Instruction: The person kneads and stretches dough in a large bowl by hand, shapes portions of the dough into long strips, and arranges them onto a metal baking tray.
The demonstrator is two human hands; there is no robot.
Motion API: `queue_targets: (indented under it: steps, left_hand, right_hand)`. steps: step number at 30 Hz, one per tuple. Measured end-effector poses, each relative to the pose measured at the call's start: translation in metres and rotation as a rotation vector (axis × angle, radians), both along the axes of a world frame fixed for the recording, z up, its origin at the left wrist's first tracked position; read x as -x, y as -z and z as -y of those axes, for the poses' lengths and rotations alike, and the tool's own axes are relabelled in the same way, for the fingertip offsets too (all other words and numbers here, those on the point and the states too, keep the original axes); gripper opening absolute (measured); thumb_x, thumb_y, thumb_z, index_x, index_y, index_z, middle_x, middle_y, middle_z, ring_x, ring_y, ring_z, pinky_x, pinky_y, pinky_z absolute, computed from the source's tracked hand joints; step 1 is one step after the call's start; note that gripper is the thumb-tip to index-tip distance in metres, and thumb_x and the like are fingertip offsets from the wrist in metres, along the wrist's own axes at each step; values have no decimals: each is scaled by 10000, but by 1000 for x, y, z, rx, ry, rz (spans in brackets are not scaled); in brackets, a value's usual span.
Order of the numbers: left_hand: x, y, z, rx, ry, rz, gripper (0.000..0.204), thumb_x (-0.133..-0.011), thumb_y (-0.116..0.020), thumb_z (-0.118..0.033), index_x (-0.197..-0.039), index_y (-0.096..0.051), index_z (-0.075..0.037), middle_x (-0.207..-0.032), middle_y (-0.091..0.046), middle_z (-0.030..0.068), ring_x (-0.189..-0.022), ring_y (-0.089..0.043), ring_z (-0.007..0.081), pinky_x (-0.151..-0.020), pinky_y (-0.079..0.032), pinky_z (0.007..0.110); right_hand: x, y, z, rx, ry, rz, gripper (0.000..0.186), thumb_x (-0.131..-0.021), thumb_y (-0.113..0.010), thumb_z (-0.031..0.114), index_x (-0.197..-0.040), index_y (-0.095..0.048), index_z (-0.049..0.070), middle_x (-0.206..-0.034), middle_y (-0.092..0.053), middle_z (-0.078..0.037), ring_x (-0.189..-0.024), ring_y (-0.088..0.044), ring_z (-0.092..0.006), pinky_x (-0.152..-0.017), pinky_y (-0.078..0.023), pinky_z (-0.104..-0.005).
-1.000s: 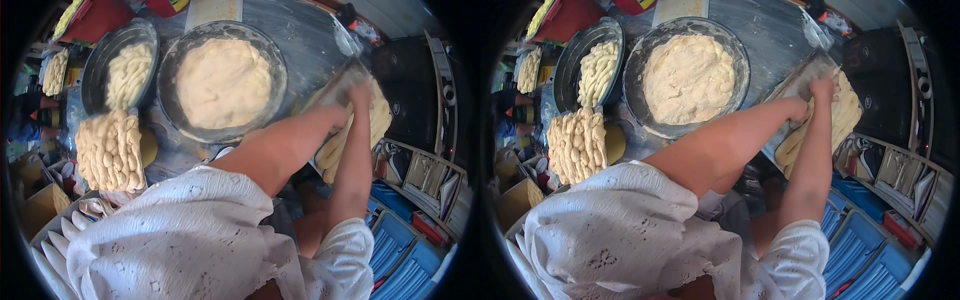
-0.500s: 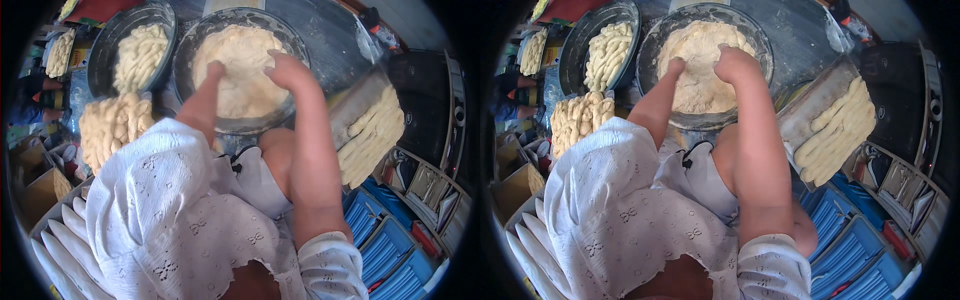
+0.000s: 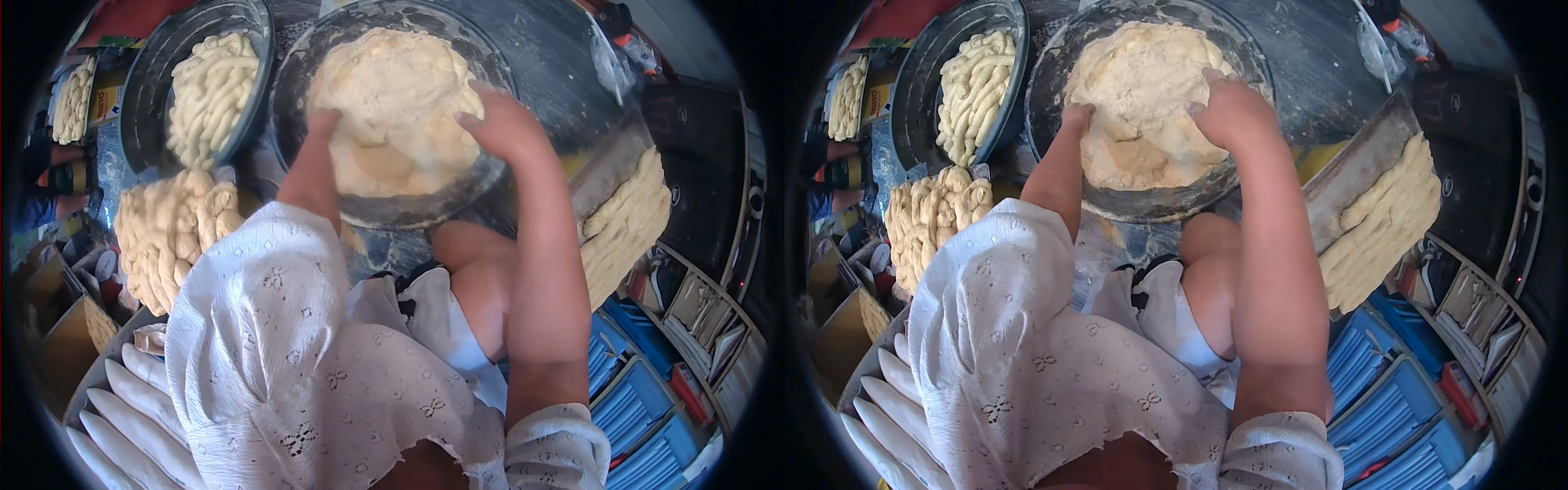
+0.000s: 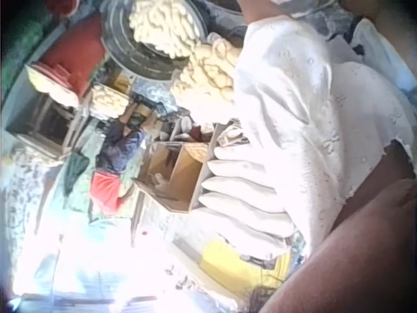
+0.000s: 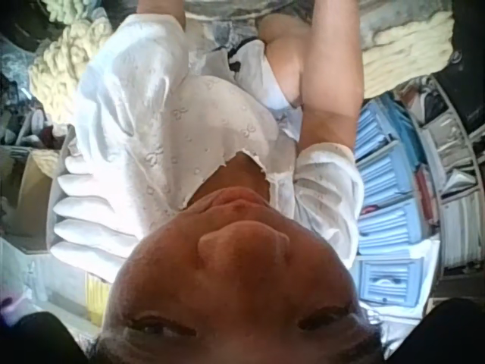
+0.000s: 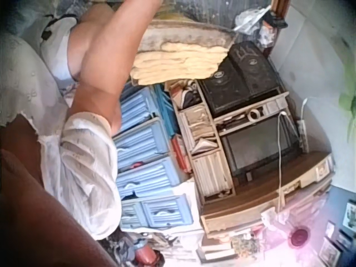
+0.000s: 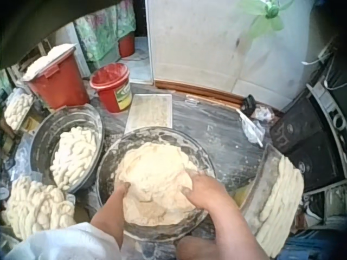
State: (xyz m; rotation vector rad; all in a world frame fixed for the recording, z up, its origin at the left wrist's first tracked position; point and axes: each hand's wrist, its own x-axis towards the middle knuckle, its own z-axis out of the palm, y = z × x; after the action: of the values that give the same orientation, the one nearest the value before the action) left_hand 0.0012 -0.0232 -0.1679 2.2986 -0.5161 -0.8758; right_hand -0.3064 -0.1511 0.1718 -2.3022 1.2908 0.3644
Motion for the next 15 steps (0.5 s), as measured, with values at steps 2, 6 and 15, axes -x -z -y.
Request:
queue_targets:
  steps: [2, 6, 15]
  left_hand:
    - [-19, 1, -13, 178, -309, -256, 279, -736, -651, -307, -743, -615, -31, -686, -574, 81, -622, -564, 210, -564, -456, 338]
    - [39, -71, 47, 19, -286, -624, 293, -757, -607, -348, -792, -603, -57, -644, -519, 54, -550, -500, 179, -468, -382, 342]
    - [34, -80, 39, 797, -525, -981, 309, -795, -528, -288, -958, -544, -25, -754, -568, 108, -684, -547, 247, -656, -467, 356]
  right_hand:
    - [-6, 3, -2, -24, -36, 22, 604, -832, -533, 388, -1343, -346, 126, -1289, -435, -185, -1163, -457, -317, -941, -400, -412]
    - [30, 11, 9, 6, 78, -27, 607, -827, -539, 385, -1342, -348, 126, -1287, -435, -191, -1158, -460, -322, -938, -401, -413]
    - [21, 4, 7, -9, 52, 6, 602, -821, -537, 409, -1327, -375, 126, -1298, -428, -187, -1165, -454, -320, -944, -398, -400]
